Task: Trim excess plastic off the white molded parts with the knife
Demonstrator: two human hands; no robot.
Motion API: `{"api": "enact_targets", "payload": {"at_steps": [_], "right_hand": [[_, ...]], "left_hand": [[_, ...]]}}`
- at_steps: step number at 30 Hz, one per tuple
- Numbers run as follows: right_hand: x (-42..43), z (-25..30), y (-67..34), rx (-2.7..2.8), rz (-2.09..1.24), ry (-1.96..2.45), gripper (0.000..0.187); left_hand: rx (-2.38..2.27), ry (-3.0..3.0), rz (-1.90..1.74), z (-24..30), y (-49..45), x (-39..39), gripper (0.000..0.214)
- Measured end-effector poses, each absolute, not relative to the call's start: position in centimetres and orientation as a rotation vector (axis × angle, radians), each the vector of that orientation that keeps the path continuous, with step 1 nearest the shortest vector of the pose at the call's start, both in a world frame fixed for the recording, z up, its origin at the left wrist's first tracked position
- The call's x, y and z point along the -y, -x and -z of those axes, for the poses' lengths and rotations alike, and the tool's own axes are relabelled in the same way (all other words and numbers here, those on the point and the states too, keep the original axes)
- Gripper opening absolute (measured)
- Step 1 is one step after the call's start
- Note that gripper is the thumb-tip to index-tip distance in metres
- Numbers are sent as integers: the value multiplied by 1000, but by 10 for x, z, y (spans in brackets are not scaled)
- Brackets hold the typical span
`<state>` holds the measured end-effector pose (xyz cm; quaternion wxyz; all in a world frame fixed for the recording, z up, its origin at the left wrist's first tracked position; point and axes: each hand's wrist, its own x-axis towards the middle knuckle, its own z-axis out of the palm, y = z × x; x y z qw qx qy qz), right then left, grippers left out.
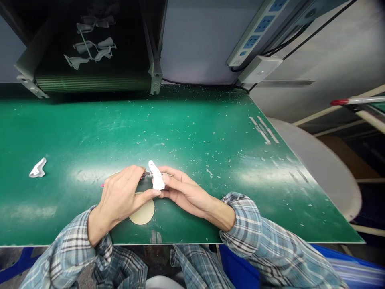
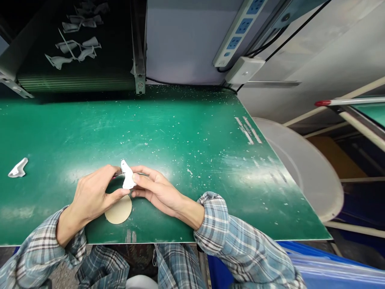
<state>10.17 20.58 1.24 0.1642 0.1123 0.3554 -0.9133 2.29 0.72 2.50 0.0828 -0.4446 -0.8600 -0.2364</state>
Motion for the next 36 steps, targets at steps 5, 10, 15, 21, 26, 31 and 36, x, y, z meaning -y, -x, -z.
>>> {"api": "enact_targets", "payload": {"at_steps": [5, 10, 15, 21, 26, 31, 36], "right_hand": [[-208, -18, -101, -1045, 2609, -226, 30], [-210, -20, -102, -1108, 2577, -158, 27], [-210, -19, -103, -1150, 2541, -150, 29], [-210, -16, -102, -1170, 2560, -182, 30], [-209, -15, -102, -1134, 2562, -204, 32], [-206, -14, -103, -1107, 2518, -184, 31], [-205, -13, -104, -1083, 2493, -167, 31]], "left_hand": [[2550, 1427, 819, -28, -22, -6, 52], [2531, 1482, 944, -33, -20, -5, 49], [2587, 1596, 1085, -35, -17, -3, 45], [2642, 1656, 1396, -34, -16, -2, 49], [2595, 1357, 1672, -39, -18, 0, 29], [2522, 1214, 1623, -39, -21, -4, 23], [2500, 1256, 1635, -38, -21, -7, 19]]}}
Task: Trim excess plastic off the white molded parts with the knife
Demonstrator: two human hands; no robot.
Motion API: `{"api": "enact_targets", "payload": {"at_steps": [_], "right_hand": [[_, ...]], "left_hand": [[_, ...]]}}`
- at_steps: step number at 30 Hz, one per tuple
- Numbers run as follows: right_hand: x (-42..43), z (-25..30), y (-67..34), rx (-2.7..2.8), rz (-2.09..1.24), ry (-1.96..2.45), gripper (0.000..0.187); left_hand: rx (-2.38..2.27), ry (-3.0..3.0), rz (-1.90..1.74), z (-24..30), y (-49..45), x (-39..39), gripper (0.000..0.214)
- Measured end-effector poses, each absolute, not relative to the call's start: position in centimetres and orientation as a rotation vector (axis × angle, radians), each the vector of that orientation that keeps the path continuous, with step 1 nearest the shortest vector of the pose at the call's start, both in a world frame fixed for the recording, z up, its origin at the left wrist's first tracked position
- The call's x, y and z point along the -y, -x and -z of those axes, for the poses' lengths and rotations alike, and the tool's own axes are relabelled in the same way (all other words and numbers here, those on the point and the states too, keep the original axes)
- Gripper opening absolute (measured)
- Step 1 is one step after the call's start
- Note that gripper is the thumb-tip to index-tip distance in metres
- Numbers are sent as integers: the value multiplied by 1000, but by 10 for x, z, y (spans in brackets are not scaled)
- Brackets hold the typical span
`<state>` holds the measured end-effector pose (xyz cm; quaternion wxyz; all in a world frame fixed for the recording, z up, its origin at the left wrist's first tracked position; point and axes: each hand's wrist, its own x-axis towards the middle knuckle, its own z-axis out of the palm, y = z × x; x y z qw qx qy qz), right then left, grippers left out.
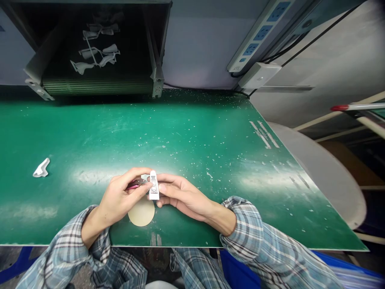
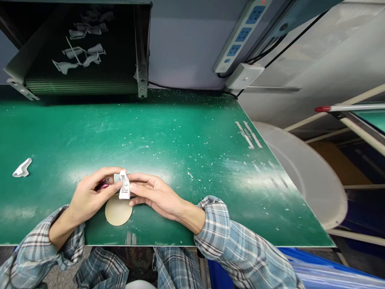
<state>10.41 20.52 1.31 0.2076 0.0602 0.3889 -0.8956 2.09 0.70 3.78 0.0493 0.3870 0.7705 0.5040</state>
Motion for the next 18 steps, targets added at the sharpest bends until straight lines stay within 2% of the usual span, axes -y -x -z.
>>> {"api": "enact_targets", "payload": {"at_steps": [18], "right_hand": [[-206, -12, -105, -1061, 2484, -153, 36]], "left_hand": [[-2355, -1080, -1508, -37, -20, -6, 18]]}}
